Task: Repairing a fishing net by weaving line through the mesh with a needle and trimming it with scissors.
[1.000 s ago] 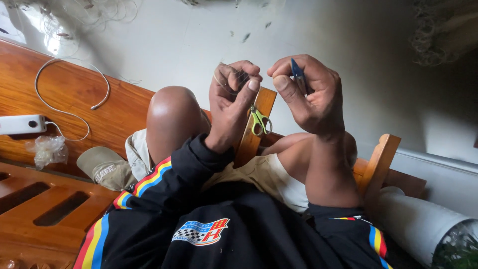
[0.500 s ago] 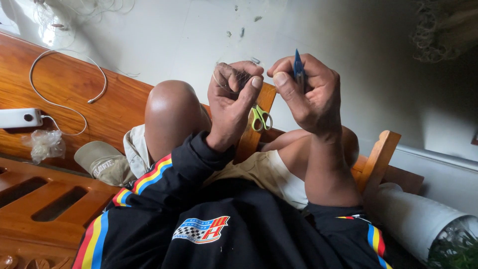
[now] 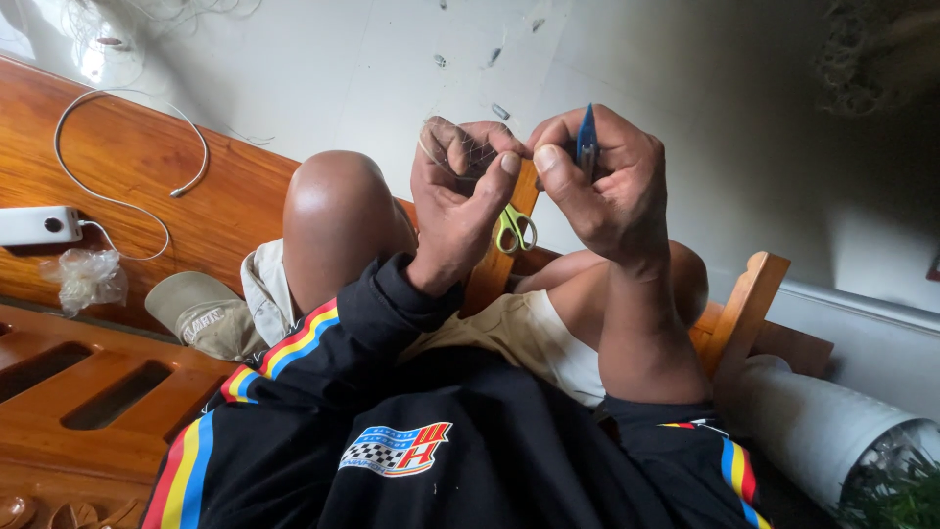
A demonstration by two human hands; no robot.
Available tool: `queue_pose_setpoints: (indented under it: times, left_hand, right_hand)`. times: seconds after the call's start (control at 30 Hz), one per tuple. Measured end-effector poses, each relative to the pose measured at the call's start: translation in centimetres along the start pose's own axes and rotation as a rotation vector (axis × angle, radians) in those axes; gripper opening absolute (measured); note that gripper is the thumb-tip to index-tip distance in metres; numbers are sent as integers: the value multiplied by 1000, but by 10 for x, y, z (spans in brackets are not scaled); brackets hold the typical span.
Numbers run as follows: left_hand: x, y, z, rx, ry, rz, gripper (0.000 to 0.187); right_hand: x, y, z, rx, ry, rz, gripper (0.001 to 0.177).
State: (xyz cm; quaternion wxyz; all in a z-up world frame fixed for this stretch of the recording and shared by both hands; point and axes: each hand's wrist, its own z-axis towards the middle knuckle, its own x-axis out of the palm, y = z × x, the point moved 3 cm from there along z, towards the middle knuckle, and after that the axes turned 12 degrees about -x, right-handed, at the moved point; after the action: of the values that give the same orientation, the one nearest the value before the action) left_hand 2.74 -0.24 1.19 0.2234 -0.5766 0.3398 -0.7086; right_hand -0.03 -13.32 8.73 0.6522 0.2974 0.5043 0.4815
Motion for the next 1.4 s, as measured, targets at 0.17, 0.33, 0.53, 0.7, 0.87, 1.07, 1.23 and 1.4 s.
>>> queue_pose_setpoints:
  times: [0.17, 0.33, 0.53, 0.7, 0.87, 1.07, 1.23, 1.4]
  left_hand:
    - [-4, 4, -1, 3, 3, 23, 34]
    - [-4, 1, -2, 7, 2, 44, 35]
    - [-5, 2, -1, 8, 12, 47, 35]
    - [-5, 3, 0, 17, 24, 37, 36]
    - [-4, 2, 0, 29, 28, 37, 35]
    - [1, -4, 1, 40, 28, 55, 35]
    - [2, -8, 1, 39, 33, 67, 35]
    - [1, -1, 0, 40, 30, 43, 35]
  right_hand:
    - [0, 0, 0, 2, 3, -2, 10]
    - [1, -1, -1, -7, 8, 18, 8]
    - [1, -6, -3, -33, -1, 37, 6]
    - [1, -6, -3, -24, -21, 67, 6]
    - [3, -6, -3, -23, -36, 85, 6]
    - [3, -6, -3, -39, -30, 87, 7]
    - [4, -5, -2, -52, -35, 95, 8]
    - [5, -4, -2, -42, -46, 101, 8]
